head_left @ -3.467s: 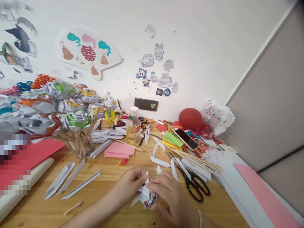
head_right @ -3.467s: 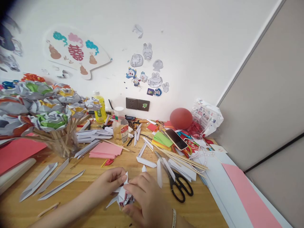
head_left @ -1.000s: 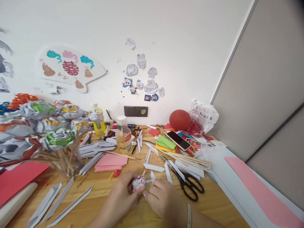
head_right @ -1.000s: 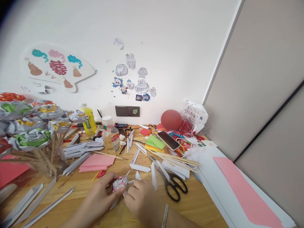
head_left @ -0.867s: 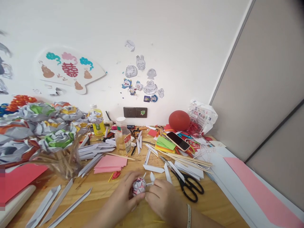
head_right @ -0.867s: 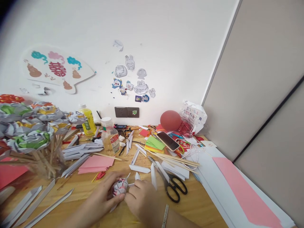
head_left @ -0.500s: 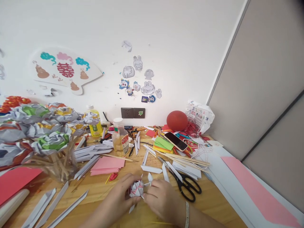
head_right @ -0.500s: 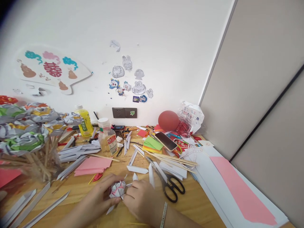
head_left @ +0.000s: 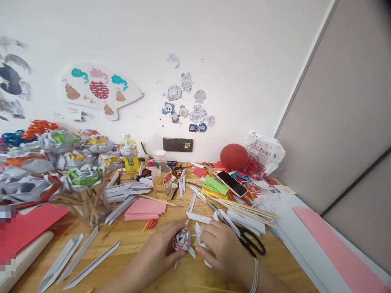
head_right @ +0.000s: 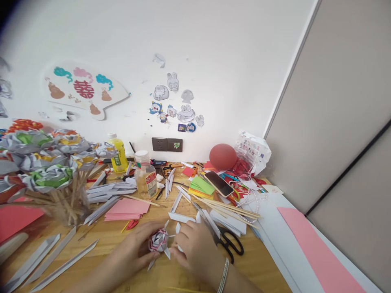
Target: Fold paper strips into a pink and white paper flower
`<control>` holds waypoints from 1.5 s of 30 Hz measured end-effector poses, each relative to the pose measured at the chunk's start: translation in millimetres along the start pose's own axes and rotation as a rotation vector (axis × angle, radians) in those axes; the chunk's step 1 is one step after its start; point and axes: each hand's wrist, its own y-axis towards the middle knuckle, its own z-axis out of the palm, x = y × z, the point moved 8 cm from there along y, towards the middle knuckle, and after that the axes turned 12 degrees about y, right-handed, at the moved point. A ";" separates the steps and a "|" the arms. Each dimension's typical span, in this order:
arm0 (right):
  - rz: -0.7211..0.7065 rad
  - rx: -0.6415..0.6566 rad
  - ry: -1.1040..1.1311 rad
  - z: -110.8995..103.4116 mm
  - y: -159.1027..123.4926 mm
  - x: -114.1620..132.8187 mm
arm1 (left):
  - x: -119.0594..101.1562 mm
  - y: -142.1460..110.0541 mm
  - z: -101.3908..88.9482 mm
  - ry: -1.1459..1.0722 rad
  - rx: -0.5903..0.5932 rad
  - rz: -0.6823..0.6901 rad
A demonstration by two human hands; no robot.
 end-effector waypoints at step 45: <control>0.434 -0.085 0.832 1.0 -1.4 -13.0 | -46.4 -9.6 -14.4 0.299 -0.128 0.160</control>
